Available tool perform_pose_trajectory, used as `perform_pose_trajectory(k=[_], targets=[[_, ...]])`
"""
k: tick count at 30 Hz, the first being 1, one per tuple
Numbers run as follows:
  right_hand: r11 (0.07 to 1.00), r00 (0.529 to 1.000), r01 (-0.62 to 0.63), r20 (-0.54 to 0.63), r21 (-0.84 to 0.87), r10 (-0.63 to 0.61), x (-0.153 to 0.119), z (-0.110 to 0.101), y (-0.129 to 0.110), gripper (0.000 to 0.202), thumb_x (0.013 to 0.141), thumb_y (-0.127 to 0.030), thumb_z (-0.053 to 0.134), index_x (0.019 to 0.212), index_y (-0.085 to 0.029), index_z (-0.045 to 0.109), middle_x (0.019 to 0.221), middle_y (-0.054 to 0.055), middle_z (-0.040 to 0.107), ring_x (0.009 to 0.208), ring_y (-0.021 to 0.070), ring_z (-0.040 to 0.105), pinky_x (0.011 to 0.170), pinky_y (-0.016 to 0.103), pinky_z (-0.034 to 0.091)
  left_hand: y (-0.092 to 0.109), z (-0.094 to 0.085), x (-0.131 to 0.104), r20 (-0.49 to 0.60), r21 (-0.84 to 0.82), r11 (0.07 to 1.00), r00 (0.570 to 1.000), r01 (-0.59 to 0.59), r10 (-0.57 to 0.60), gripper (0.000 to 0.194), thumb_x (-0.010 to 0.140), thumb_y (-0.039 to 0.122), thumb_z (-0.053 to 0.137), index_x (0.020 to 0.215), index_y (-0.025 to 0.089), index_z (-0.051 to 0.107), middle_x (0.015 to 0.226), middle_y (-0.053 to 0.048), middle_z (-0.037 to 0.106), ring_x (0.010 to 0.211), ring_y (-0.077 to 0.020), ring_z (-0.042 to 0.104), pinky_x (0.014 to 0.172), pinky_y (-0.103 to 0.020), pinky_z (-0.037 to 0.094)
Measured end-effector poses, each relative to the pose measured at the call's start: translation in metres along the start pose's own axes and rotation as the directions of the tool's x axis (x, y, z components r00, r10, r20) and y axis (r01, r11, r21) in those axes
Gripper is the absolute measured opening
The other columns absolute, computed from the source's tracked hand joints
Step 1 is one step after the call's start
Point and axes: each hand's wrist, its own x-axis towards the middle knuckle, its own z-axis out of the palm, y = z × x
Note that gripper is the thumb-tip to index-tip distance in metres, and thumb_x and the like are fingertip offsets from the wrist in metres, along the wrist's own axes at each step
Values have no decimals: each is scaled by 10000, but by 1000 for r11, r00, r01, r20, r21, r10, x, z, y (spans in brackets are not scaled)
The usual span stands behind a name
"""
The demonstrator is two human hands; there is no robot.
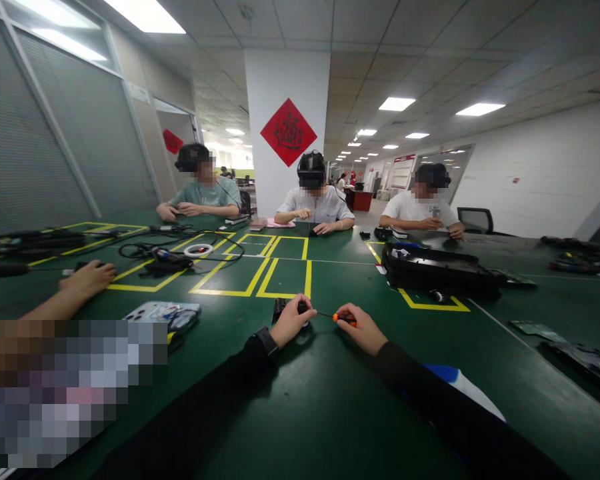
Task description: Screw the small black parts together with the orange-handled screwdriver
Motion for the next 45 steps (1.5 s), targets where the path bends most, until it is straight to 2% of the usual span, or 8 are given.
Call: perform_pose_trajectory(k=[4, 11, 18, 22, 25, 31, 37, 45], targets=[[999, 1000, 12, -2, -51, -12, 2, 0, 2, 226, 821, -247, 377, 813, -166, 588, 833, 44, 568, 826, 150, 498, 777, 298, 378, 2, 0, -1, 8, -28, 1000, 1000, 10, -9, 164, 682, 286, 541, 758, 159, 470, 701, 25, 490, 610, -80, 450, 579, -200, 375], [1000, 1000, 24, -8, 2, -24, 0, 0, 1, 178, 722, -237, 533, 887, -172, 546, 878, 27, 554, 831, 148, 503, 760, 286, 400, 2, 0, -1, -11, -19, 1000, 1000, 11, -12, 148, 680, 275, 542, 754, 163, 481, 706, 17, 499, 628, -90, 459, 597, -210, 381], [996, 998, 64, 24, -54, -63, 2, -1, -1, 262, 844, -254, 351, 812, -171, 598, 832, 48, 568, 839, 156, 495, 810, 308, 366, 3, 0, -1, -32, -18, 1000, 999, 15, -15, 151, 664, 277, 551, 741, 161, 492, 703, 14, 501, 624, -90, 457, 601, -217, 384], [996, 996, 87, 13, -10, -86, 0, -3, -1, 154, 791, -228, 451, 887, -174, 560, 897, 42, 532, 838, 143, 493, 792, 289, 390, 4, 0, -2, -18, -22, 999, 999, 29, -30, 191, 674, 324, 546, 752, 160, 486, 691, 22, 482, 596, -83, 444, 557, -204, 374], [998, 998, 60, 0, 29, -60, 0, -1, 0, 197, 743, -223, 517, 933, -174, 533, 920, 38, 517, 838, 139, 497, 777, 280, 405, 3, 0, -2, -2, -25, 999, 1000, 21, -21, 184, 674, 310, 548, 759, 161, 483, 703, 20, 486, 613, -86, 451, 563, -202, 376], [999, 999, 45, 5, -18, -45, 1, 0, 3, 208, 824, -223, 379, 832, -170, 580, 849, 44, 545, 840, 148, 494, 806, 306, 383, 5, 1, -1, -5, -45, 999, 1000, 29, -29, 160, 659, 268, 553, 746, 159, 475, 690, 23, 490, 620, -87, 457, 593, -207, 387], [998, 998, 67, -3, -10, -67, -1, -2, 0, 156, 735, -231, 521, 878, -177, 551, 885, 30, 536, 837, 149, 495, 772, 293, 401, 3, 1, -1, 0, -53, 998, 1000, 22, -22, 163, 674, 287, 546, 750, 164, 473, 692, 27, 482, 599, -77, 442, 560, -193, 375], [997, 999, 47, 4, -65, -47, 2, -1, 3, 163, 792, -225, 433, 800, -169, 586, 832, 41, 555, 834, 156, 494, 795, 312, 379, 3, 0, -1, -12, -32, 999, 1000, 10, -11, 159, 681, 291, 540, 750, 162, 478, 692, 23, 486, 607, -83, 445, 579, -206, 372]])
